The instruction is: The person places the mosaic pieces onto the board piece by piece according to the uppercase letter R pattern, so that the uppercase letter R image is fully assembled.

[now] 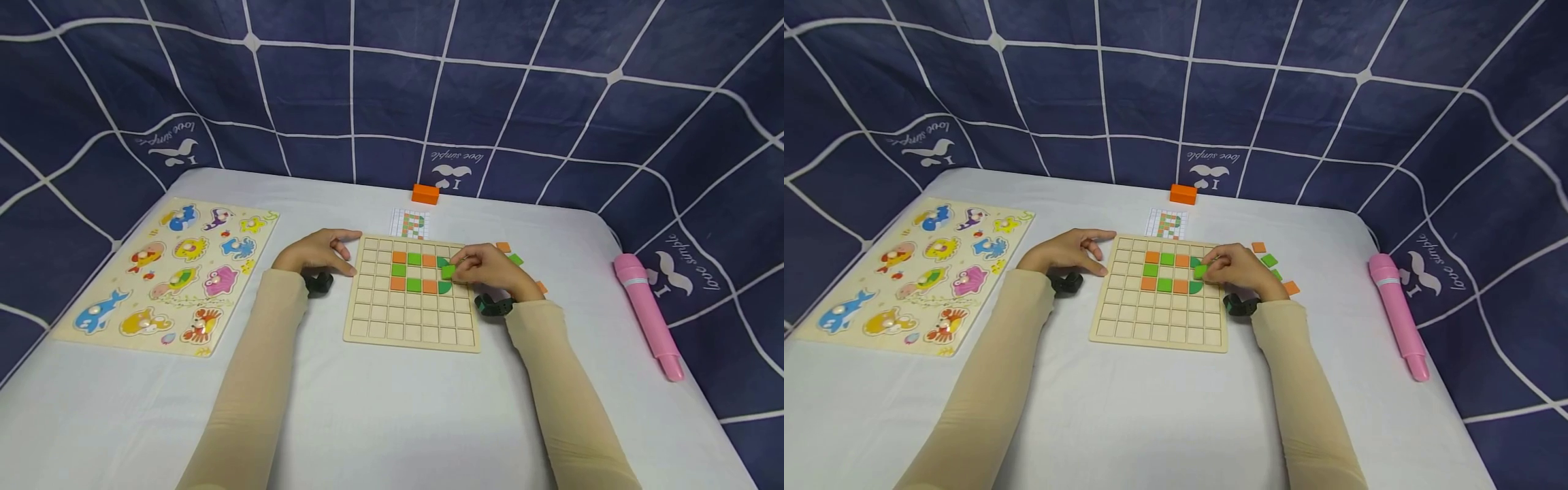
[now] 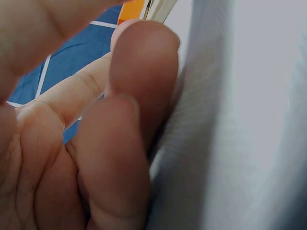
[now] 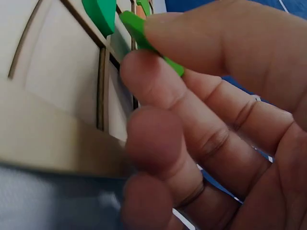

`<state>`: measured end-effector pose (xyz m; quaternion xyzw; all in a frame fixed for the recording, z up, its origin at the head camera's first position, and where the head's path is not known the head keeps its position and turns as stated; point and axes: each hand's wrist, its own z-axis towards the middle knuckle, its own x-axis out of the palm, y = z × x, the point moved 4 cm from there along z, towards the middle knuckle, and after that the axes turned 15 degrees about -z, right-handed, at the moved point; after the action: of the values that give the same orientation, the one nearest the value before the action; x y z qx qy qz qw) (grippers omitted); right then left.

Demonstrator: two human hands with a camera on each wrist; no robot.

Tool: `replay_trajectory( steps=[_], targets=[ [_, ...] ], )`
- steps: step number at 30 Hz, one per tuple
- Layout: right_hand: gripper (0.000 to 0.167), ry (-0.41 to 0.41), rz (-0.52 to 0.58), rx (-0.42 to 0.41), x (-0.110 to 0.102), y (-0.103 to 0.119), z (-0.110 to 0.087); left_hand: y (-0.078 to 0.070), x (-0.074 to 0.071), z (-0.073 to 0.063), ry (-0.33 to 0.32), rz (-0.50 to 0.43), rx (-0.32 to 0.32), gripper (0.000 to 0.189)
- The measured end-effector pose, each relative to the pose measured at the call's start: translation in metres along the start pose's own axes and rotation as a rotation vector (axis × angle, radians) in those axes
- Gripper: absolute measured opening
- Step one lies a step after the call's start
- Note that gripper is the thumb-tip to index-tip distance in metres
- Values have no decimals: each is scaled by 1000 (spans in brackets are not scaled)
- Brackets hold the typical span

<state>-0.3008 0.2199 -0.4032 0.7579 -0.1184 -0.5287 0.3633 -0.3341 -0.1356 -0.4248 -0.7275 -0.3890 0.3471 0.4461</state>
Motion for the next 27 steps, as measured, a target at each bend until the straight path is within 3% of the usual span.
replay_trajectory(
  steps=[15,27],
  targets=[
    [25,38,-60,-12,5,8,7,0,-1,1,-3,5,7,99],
    [32,53,-67,-60,5,7,7,0,0,0,1,4,19,99]
  ],
)
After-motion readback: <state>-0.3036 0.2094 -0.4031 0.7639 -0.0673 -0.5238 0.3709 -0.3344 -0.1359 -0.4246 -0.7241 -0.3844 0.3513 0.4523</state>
